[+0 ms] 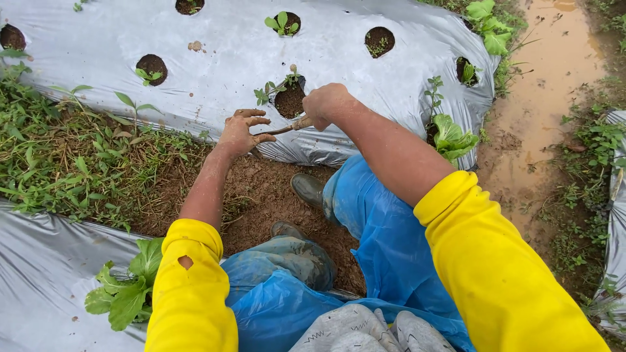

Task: Using a sickle and hands to clear weeds and grass from a soil patch between plastic-covered planting beds.

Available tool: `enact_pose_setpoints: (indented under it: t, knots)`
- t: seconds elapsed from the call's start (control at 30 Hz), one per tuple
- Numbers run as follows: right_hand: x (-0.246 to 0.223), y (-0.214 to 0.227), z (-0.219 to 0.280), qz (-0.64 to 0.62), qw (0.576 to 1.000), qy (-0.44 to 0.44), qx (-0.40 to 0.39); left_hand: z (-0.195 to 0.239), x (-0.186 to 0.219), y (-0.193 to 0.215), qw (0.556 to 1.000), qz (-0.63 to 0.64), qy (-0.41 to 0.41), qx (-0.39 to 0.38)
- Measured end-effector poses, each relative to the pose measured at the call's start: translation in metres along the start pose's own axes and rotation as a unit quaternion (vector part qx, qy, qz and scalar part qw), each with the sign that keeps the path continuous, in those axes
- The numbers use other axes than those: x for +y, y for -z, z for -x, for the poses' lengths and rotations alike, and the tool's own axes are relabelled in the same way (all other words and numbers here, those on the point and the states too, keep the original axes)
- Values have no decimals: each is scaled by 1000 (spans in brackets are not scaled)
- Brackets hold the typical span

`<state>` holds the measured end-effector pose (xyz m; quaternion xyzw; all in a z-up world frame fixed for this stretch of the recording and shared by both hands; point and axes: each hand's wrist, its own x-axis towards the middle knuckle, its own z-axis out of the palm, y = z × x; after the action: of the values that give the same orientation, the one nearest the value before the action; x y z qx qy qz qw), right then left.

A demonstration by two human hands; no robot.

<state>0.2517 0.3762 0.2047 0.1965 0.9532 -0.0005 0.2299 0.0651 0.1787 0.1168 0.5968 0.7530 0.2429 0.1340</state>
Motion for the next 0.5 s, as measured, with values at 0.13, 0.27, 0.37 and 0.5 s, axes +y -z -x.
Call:
enact_pose_setpoints:
  t: [0.13, 0.27, 0.37, 0.5]
  knots:
    - [-7, -5, -11, 23, 1000, 0, -15, -19, -12, -33, 999, -27, -42, 0]
    - [-14, -11, -19, 38, 999, 4, -12, -28, -19, -56, 994, -61, -88, 19]
    - [-17, -16, -23, 46, 999, 6, -8, -30, -19, -64, 991, -75, -108, 34]
    - [-23, -12, -19, 63, 998, 9, -20, -29, -13, -65, 992, -47, -114, 40]
